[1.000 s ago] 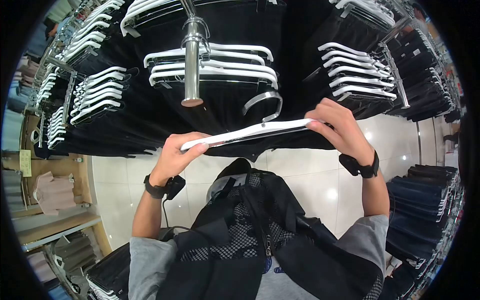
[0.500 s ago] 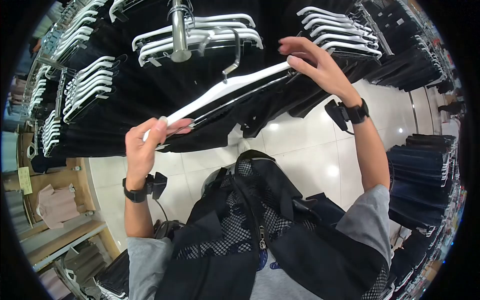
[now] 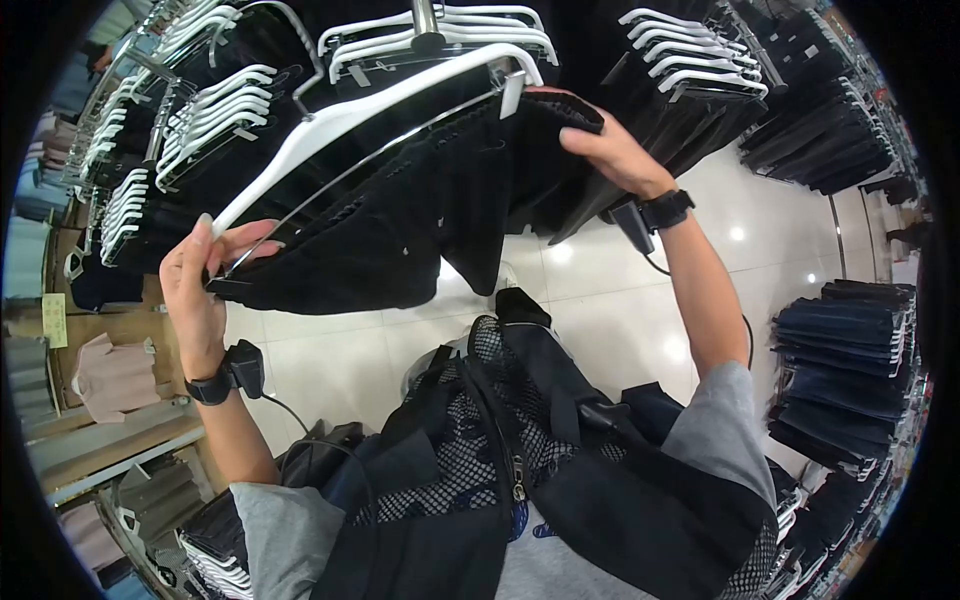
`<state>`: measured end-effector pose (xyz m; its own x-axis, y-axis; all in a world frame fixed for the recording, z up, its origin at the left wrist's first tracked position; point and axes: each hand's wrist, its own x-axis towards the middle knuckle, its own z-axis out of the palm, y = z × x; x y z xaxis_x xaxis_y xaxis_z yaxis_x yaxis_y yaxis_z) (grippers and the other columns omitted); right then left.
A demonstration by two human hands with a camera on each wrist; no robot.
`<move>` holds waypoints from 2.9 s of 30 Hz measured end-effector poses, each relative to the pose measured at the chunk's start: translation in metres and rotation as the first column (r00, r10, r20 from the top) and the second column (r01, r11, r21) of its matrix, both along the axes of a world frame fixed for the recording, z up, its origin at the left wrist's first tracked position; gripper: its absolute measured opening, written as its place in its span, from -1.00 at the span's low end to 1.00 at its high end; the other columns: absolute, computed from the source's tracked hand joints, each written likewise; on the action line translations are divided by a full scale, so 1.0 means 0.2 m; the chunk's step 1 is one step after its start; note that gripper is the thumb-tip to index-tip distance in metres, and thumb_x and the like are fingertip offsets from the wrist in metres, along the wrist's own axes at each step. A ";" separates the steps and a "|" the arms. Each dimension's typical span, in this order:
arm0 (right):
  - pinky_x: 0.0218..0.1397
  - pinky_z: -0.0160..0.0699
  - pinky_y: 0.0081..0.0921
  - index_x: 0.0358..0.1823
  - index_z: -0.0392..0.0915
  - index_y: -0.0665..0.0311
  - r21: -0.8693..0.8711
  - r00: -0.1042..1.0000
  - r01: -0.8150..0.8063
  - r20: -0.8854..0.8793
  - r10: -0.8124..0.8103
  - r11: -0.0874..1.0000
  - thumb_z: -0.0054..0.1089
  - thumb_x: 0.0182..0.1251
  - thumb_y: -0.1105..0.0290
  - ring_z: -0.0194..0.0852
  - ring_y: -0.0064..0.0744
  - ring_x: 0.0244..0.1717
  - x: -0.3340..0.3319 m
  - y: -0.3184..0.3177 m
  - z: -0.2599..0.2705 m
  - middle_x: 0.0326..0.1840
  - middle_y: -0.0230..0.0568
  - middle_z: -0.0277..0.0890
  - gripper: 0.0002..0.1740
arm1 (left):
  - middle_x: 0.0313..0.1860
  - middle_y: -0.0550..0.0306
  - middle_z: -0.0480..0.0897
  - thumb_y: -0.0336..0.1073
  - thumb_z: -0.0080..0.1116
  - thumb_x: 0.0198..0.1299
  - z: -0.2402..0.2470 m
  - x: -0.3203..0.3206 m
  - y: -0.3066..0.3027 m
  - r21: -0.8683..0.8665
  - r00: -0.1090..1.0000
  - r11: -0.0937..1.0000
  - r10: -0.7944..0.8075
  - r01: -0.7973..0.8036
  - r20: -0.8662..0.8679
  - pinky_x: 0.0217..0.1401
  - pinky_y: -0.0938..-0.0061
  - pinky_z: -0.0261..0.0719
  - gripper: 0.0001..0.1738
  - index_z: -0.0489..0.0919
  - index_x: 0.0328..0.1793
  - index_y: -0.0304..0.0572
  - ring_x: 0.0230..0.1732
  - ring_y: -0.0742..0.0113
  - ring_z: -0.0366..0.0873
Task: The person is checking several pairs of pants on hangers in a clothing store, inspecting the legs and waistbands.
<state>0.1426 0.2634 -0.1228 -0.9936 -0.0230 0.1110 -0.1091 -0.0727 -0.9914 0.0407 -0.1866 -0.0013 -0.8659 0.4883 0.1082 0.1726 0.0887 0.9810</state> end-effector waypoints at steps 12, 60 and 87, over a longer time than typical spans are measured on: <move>0.19 0.53 -0.51 0.10 0.67 0.44 0.232 0.950 0.147 0.237 -0.203 0.961 0.30 0.48 0.01 0.64 -0.53 -0.03 -0.10 -0.39 0.21 -0.04 -0.24 0.72 -0.45 | -0.07 -0.54 0.71 -0.07 0.03 0.54 0.07 -0.09 -0.33 0.053 0.968 0.968 0.240 -0.244 0.067 0.01 0.30 0.76 -0.45 0.34 -0.57 -0.14 -0.24 -0.02 0.81; 0.10 0.55 -0.48 0.13 0.47 0.40 -0.166 0.864 -0.297 0.372 0.338 0.940 0.38 0.40 0.05 0.57 -0.50 0.00 -0.03 -1.29 0.18 0.01 -0.20 0.58 -0.43 | 0.22 -0.31 0.65 -0.27 0.25 0.38 -0.38 0.77 0.08 -0.356 0.804 0.875 0.060 -0.327 -0.591 0.01 0.14 0.68 -0.72 0.58 0.04 -0.35 0.08 -0.18 0.71; 0.00 0.68 -0.45 -0.04 0.71 0.40 0.733 0.939 -0.340 0.229 0.257 0.590 -0.03 0.25 0.63 0.80 -0.33 -0.19 -0.64 -0.16 0.26 -0.11 -0.10 0.75 -0.65 | -0.33 -0.01 0.72 -0.07 0.18 0.46 -0.55 -0.38 0.50 -0.407 0.783 0.878 -0.063 -0.251 -0.618 -0.36 0.30 0.56 -0.67 0.69 -0.10 -0.21 -0.38 -0.03 0.68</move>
<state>0.0144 0.2320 -0.0713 -0.9192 -0.3538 -0.1731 -0.1304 0.6881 -0.7138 -0.0345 -0.0868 -0.1107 -0.7393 0.5345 0.4096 0.6709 0.5317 0.5169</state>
